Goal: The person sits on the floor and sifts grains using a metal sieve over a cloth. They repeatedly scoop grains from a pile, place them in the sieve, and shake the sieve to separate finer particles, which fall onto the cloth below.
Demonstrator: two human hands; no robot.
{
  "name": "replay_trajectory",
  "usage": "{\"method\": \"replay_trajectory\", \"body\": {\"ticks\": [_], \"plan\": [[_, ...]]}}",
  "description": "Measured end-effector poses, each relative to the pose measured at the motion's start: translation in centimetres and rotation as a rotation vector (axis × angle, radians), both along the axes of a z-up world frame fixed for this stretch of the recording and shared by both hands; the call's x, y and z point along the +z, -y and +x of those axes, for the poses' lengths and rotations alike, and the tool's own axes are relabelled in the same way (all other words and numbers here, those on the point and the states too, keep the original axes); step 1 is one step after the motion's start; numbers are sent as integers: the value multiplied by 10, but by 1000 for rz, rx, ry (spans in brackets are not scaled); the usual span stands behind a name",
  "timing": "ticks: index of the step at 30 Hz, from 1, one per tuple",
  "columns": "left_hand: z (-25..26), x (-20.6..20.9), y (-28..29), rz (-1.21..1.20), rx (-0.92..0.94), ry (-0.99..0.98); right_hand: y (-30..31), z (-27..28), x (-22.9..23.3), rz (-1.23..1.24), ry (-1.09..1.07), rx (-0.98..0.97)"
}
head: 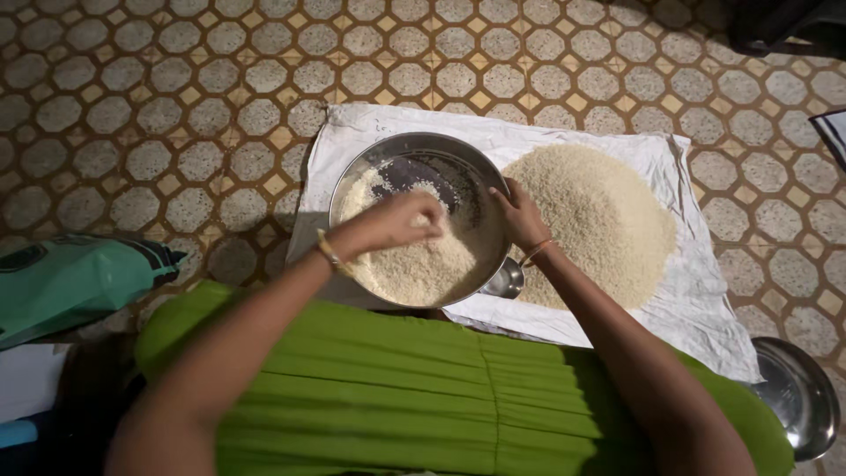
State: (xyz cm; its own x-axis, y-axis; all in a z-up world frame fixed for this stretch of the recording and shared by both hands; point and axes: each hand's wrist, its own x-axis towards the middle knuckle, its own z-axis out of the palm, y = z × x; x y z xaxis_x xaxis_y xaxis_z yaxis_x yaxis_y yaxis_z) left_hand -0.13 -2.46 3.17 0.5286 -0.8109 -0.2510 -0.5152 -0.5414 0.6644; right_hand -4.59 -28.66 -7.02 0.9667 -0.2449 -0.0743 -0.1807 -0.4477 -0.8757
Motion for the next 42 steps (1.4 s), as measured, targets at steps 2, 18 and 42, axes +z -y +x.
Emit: {"method": "replay_trajectory", "body": {"ticks": [2,18,42], "plan": [[9,17,-14,-132,173,32,0,2,-3,24,6,13],[60,31,-84,-54,438,474,9,4,-16,-75,68,30],[-8,-2,-18,480,305,-10,7,2,-10,-1,16,16]]}}
